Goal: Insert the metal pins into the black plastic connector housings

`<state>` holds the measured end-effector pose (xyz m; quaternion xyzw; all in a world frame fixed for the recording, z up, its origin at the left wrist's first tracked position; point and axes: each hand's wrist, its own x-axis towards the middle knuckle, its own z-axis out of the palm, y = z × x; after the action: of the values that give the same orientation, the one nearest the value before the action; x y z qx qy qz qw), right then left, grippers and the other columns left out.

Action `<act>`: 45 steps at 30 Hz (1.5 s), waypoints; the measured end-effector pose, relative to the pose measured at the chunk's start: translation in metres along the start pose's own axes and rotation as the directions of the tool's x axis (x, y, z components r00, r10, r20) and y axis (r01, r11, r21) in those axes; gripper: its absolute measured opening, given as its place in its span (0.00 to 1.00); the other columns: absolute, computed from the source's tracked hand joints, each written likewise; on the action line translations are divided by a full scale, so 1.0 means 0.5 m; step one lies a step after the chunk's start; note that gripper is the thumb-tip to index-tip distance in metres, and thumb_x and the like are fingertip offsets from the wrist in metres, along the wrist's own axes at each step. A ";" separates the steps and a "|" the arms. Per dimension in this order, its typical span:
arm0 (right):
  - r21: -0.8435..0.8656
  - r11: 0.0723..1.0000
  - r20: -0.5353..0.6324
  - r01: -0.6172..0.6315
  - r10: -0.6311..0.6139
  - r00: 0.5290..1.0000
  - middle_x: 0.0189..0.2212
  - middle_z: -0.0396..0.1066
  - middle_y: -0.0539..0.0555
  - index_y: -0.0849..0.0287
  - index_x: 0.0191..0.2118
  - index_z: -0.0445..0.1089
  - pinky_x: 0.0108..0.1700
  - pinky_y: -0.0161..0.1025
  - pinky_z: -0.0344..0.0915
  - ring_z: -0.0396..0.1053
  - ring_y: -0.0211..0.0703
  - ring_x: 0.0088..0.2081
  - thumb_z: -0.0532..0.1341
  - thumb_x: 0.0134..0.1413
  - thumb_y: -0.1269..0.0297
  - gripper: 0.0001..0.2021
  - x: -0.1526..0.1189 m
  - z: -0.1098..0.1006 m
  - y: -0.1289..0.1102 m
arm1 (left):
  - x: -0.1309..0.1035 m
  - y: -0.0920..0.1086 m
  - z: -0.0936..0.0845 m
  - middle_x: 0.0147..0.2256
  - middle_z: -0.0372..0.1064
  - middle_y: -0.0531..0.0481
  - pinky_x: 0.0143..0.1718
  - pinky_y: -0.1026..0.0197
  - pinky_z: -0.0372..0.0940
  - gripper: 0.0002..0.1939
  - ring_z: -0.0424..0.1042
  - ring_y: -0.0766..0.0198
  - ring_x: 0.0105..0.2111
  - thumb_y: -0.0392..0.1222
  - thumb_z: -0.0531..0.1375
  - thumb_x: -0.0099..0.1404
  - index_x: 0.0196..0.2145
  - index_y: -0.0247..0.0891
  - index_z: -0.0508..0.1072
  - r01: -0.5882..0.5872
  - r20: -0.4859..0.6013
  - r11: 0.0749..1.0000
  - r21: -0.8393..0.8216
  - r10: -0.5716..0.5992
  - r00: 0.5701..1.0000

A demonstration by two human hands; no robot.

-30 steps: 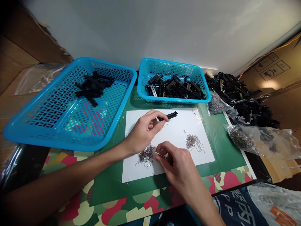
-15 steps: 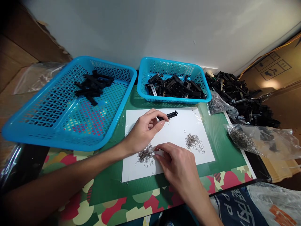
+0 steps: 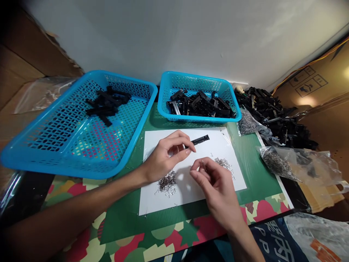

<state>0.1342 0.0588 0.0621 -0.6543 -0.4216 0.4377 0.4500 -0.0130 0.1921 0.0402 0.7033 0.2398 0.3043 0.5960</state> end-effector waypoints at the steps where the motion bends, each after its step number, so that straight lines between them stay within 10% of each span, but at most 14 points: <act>1: 0.091 0.996 -0.024 -0.003 0.006 1.000 0.26 0.57 0.46 0.55 0.36 0.71 0.29 0.35 0.52 0.52 0.36 0.27 0.66 0.67 0.54 0.12 0.005 -0.004 -0.001 | -0.001 0.002 -0.001 0.43 0.68 0.48 0.31 0.62 0.62 0.07 0.66 0.67 0.31 0.38 0.61 0.71 0.40 0.38 0.81 -0.009 0.025 1.000 -0.021 0.009 1.000; 6: 0.457 0.886 0.014 -0.082 0.085 0.996 0.24 0.45 0.42 0.55 0.37 0.68 0.25 0.35 0.43 0.39 0.34 0.24 0.67 0.65 0.53 0.12 0.033 -0.001 0.001 | -0.004 0.006 -0.001 0.44 0.66 0.48 0.29 0.63 0.62 0.07 0.66 0.69 0.30 0.43 0.64 0.72 0.42 0.38 0.80 -0.043 0.084 0.997 -0.071 0.049 0.995; 14: 0.524 0.846 -0.002 -0.095 0.113 0.994 0.23 0.45 0.41 0.57 0.36 0.69 0.25 0.33 0.43 0.39 0.32 0.24 0.69 0.64 0.53 0.14 0.040 0.019 0.000 | -0.002 0.001 0.002 0.44 0.66 0.49 0.31 0.64 0.62 0.09 0.66 0.70 0.30 0.45 0.62 0.74 0.41 0.37 0.76 -0.062 0.072 0.998 -0.009 0.063 0.995; 31: -0.137 0.969 -0.362 0.207 -0.244 0.900 0.23 0.64 0.45 0.56 0.37 0.81 0.24 0.33 0.55 0.56 0.33 0.23 0.70 0.62 0.60 0.06 0.037 0.011 -0.005 | -0.001 0.002 0.001 0.43 0.66 0.49 0.31 0.64 0.61 0.07 0.66 0.69 0.32 0.43 0.61 0.75 0.42 0.36 0.77 -0.057 0.107 0.998 -0.040 0.061 0.992; 40: -0.675 0.537 -0.118 0.506 -0.756 0.644 0.25 0.74 0.47 0.60 0.50 0.79 0.26 0.32 0.64 0.62 0.32 0.21 0.63 0.62 0.78 0.14 0.053 0.025 0.019 | 0.001 -0.005 0.001 0.42 0.67 0.49 0.38 0.62 0.63 0.10 0.68 0.64 0.40 0.46 0.61 0.76 0.40 0.37 0.76 -0.024 -0.009 0.996 -0.089 0.023 1.000; 45: -0.671 0.553 -0.089 0.494 -0.722 0.687 0.24 0.71 0.46 0.60 0.47 0.79 0.26 0.31 0.62 0.60 0.31 0.21 0.63 0.62 0.79 0.13 0.056 0.011 0.012 | 0.000 0.004 -0.004 0.42 0.67 0.49 0.40 0.61 0.63 0.12 0.68 0.63 0.42 0.44 0.56 0.79 0.41 0.37 0.76 -0.024 0.047 1.000 -0.019 0.024 0.999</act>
<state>0.1371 0.0852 0.0496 -0.6368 -0.6510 -0.0322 0.4119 -0.0143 0.1933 0.0423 0.7076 0.2145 0.2970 0.6042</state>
